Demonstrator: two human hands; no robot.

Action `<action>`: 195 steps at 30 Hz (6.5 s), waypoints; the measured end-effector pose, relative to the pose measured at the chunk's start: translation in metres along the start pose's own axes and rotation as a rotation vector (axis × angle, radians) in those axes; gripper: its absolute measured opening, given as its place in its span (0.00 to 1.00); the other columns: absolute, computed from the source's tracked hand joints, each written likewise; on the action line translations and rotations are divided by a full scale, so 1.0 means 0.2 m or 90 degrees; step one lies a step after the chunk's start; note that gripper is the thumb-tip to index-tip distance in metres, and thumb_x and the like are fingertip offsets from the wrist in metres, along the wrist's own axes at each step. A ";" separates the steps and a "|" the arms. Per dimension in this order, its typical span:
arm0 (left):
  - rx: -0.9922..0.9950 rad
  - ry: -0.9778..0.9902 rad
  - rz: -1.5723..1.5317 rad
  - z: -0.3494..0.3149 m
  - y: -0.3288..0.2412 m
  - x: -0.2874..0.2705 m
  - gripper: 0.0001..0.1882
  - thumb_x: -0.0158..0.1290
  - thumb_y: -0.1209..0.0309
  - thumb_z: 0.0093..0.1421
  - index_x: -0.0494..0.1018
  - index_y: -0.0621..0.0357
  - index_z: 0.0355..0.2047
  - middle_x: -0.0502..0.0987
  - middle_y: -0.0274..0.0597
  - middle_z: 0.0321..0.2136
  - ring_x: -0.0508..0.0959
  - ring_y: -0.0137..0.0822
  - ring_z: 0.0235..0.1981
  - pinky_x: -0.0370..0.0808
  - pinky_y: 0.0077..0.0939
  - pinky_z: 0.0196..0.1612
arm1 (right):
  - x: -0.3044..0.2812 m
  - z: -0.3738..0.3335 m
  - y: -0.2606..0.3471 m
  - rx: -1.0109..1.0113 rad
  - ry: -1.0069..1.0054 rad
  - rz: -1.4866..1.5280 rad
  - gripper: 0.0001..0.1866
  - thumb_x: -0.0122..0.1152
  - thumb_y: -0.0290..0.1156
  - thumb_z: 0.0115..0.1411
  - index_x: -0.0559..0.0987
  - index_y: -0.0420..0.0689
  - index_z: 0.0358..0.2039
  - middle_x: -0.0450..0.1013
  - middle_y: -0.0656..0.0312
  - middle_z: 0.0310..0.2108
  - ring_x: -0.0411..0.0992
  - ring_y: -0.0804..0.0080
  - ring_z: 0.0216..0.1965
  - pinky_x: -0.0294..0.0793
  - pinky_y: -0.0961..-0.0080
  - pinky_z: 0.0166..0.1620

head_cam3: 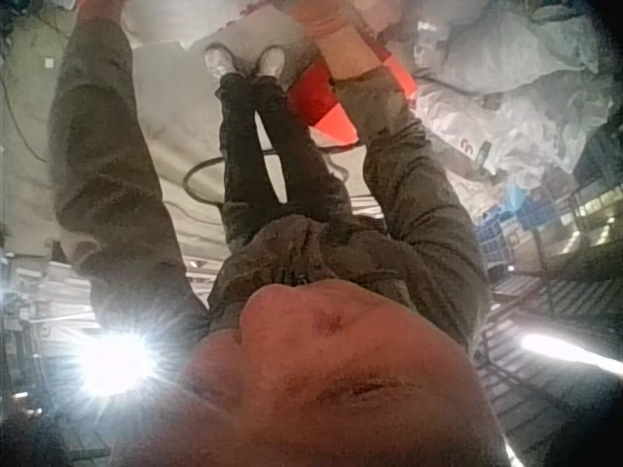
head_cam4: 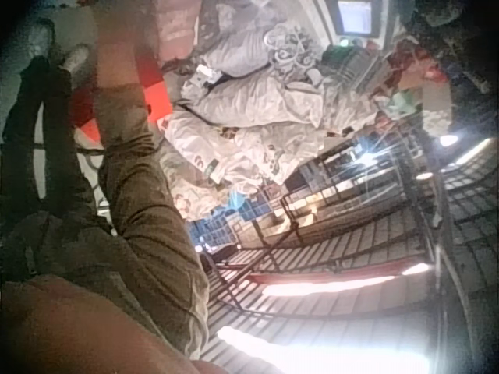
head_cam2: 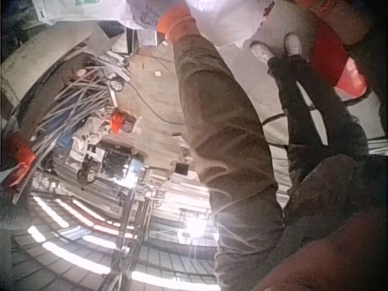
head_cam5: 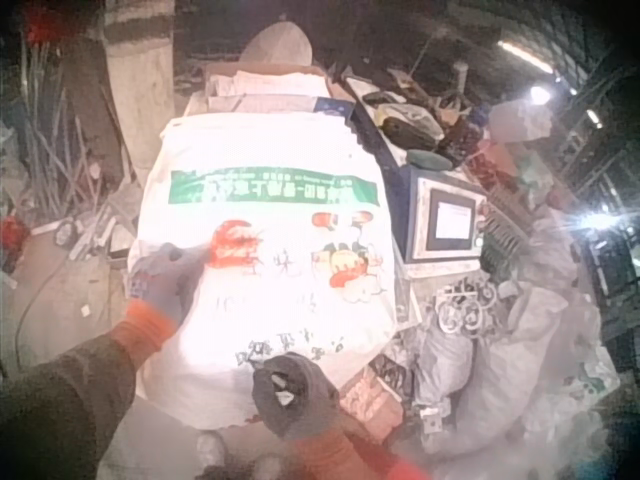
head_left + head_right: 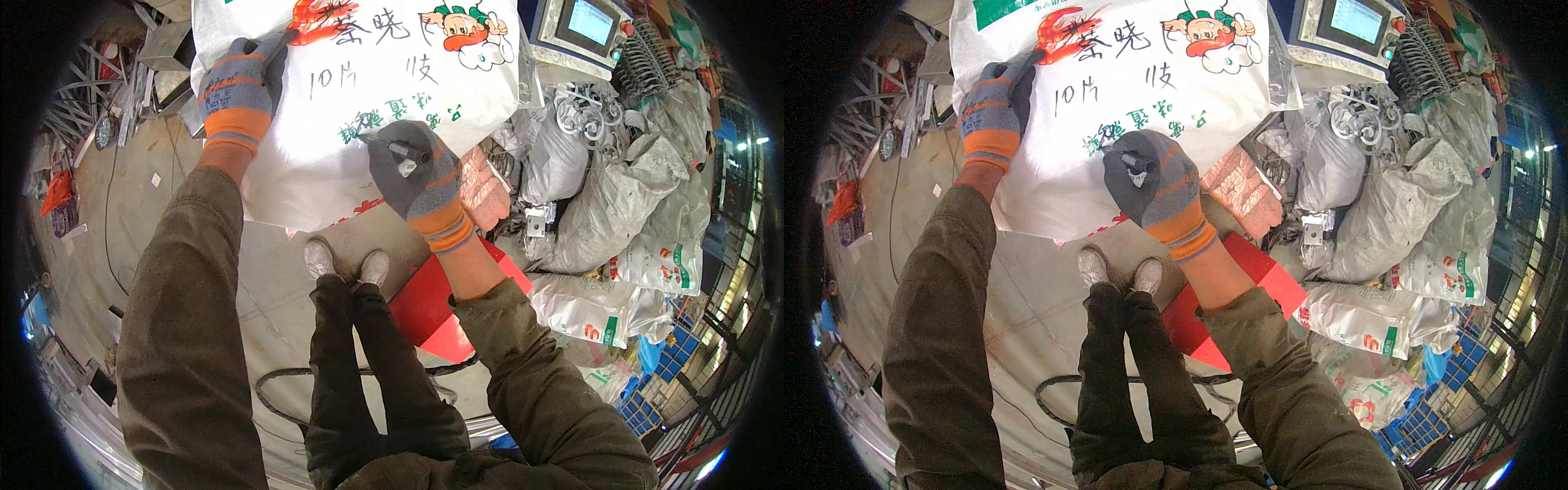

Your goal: The person writes on a white sack with a black marker, then picks up and reviews a printed document, and continues writing on the sack. The person handles the sack and document repeatedly while standing at a cluttered workbench.

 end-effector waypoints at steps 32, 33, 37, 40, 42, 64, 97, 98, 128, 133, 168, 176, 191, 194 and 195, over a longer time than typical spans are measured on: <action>0.003 -0.023 -0.082 0.01 0.01 0.00 0.13 0.62 0.59 0.74 0.88 0.40 0.56 0.86 0.47 0.49 0.87 0.56 0.50 0.83 0.52 0.54 | -0.19 0.05 -0.19 0.137 -0.122 0.029 0.09 0.74 0.29 0.69 0.85 0.41 0.46 0.85 0.59 0.37 0.85 0.70 0.38 0.84 0.71 0.42; -0.001 -0.020 -0.090 0.01 0.01 0.00 0.13 0.62 0.59 0.74 0.88 0.42 0.55 0.86 0.46 0.49 0.87 0.56 0.50 0.83 0.52 0.54 | -0.21 0.05 -0.19 0.131 -0.147 0.001 0.09 0.74 0.29 0.70 0.85 0.41 0.46 0.85 0.60 0.37 0.85 0.71 0.38 0.83 0.71 0.42; 0.024 -0.028 -0.073 0.00 0.01 0.00 0.14 0.61 0.60 0.75 0.87 0.41 0.57 0.86 0.48 0.49 0.87 0.57 0.48 0.83 0.51 0.53 | -0.17 0.03 -0.15 0.104 -0.067 0.041 0.08 0.75 0.25 0.70 0.84 0.40 0.46 0.84 0.65 0.38 0.81 0.79 0.39 0.82 0.77 0.44; 0.023 -0.030 -0.080 0.01 0.02 0.00 0.20 0.58 0.63 0.77 0.84 0.29 0.66 0.85 0.52 0.48 0.87 0.59 0.46 0.83 0.50 0.51 | -0.18 0.00 -0.11 0.058 -0.036 0.012 0.08 0.75 0.25 0.70 0.84 0.41 0.46 0.84 0.65 0.37 0.81 0.79 0.38 0.82 0.76 0.43; 0.009 -0.030 -0.093 0.01 0.02 -0.01 0.20 0.58 0.64 0.77 0.84 0.29 0.66 0.85 0.51 0.48 0.87 0.58 0.46 0.83 0.49 0.51 | -0.18 0.00 -0.11 0.058 -0.052 0.006 0.07 0.74 0.24 0.70 0.84 0.41 0.46 0.84 0.65 0.37 0.81 0.80 0.38 0.82 0.77 0.43; 0.022 -0.044 -0.103 0.01 -0.01 -0.03 0.15 0.59 0.60 0.77 0.87 0.31 0.60 0.86 0.48 0.47 0.87 0.54 0.45 0.83 0.48 0.50 | -0.27 -0.03 -0.23 0.121 -0.156 0.035 0.07 0.73 0.27 0.68 0.83 0.41 0.43 0.84 0.60 0.33 0.84 0.69 0.31 0.83 0.70 0.37; 0.029 0.112 -0.151 0.00 -0.08 -0.10 0.39 0.63 0.68 0.58 0.80 0.28 0.72 0.80 0.41 0.40 0.82 0.47 0.47 0.74 0.54 0.55 | -0.48 1.13 -0.40 0.258 -0.265 0.010 0.36 0.84 0.38 0.63 0.72 0.39 0.62 0.77 0.52 0.51 0.79 0.60 0.51 0.81 0.63 0.55; 0.037 0.102 -0.149 0.00 -0.08 -0.10 0.37 0.63 0.67 0.59 0.81 0.28 0.71 0.80 0.40 0.40 0.82 0.46 0.46 0.75 0.54 0.54 | -0.49 1.20 -0.41 0.265 -0.288 0.069 0.35 0.86 0.38 0.61 0.73 0.41 0.60 0.77 0.54 0.50 0.79 0.65 0.46 0.82 0.64 0.51; -0.176 0.217 -0.384 -0.19 0.03 0.08 0.26 0.63 0.53 0.64 0.86 0.51 0.59 0.86 0.47 0.55 0.83 0.58 0.57 0.78 0.61 0.59 | -0.21 0.61 0.03 -0.073 0.011 -0.170 0.18 0.86 0.34 0.57 0.83 0.49 0.42 0.82 0.57 0.40 0.81 0.51 0.44 0.79 0.50 0.54; -0.184 0.246 -0.393 -0.22 0.02 0.08 0.26 0.63 0.53 0.64 0.85 0.51 0.59 0.86 0.47 0.55 0.83 0.58 0.56 0.78 0.61 0.59 | -0.19 0.63 -0.10 -0.058 0.099 -0.125 0.18 0.82 0.34 0.60 0.85 0.53 0.49 0.85 0.59 0.50 0.82 0.52 0.54 0.74 0.46 0.65; -0.232 0.262 -0.396 -0.24 0.01 0.08 0.27 0.63 0.54 0.64 0.85 0.49 0.61 0.86 0.47 0.54 0.83 0.57 0.55 0.77 0.61 0.59 | -0.15 0.65 -0.18 -0.121 0.165 -0.109 0.20 0.74 0.28 0.59 0.87 0.48 0.54 0.84 0.56 0.53 0.82 0.51 0.52 0.76 0.48 0.52; -0.231 0.256 -0.393 -0.24 0.02 0.08 0.27 0.63 0.54 0.64 0.85 0.48 0.61 0.86 0.47 0.54 0.83 0.57 0.55 0.77 0.61 0.58 | -0.15 0.65 -0.18 -0.097 0.179 -0.109 0.17 0.73 0.31 0.63 0.86 0.48 0.52 0.84 0.55 0.51 0.82 0.51 0.52 0.76 0.46 0.56; -0.231 0.250 -0.391 -0.25 0.04 0.08 0.27 0.63 0.55 0.64 0.85 0.48 0.62 0.86 0.46 0.53 0.83 0.57 0.55 0.77 0.61 0.58 | -0.14 0.64 -0.19 -0.098 0.183 -0.144 0.22 0.74 0.32 0.61 0.87 0.50 0.57 0.84 0.56 0.54 0.81 0.50 0.55 0.75 0.44 0.60; -0.229 0.250 -0.392 -0.25 0.04 0.08 0.27 0.63 0.55 0.64 0.85 0.48 0.62 0.86 0.46 0.53 0.83 0.56 0.54 0.77 0.61 0.58 | -0.14 0.65 -0.17 -0.104 0.173 -0.149 0.16 0.73 0.32 0.63 0.86 0.49 0.52 0.84 0.55 0.50 0.83 0.49 0.50 0.76 0.43 0.57; -0.229 0.251 -0.392 -0.25 0.04 0.09 0.27 0.63 0.55 0.64 0.85 0.47 0.62 0.86 0.46 0.53 0.83 0.56 0.54 0.77 0.61 0.58 | -0.14 0.65 -0.17 -0.103 0.175 -0.147 0.16 0.73 0.32 0.63 0.86 0.49 0.51 0.84 0.55 0.50 0.83 0.49 0.50 0.76 0.43 0.57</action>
Point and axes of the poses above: each hand's wrist, its own z-axis towards the middle knuckle, its own x-axis out of the palm, y = z × x, the point moved 8 cm from there along z, towards the middle knuckle
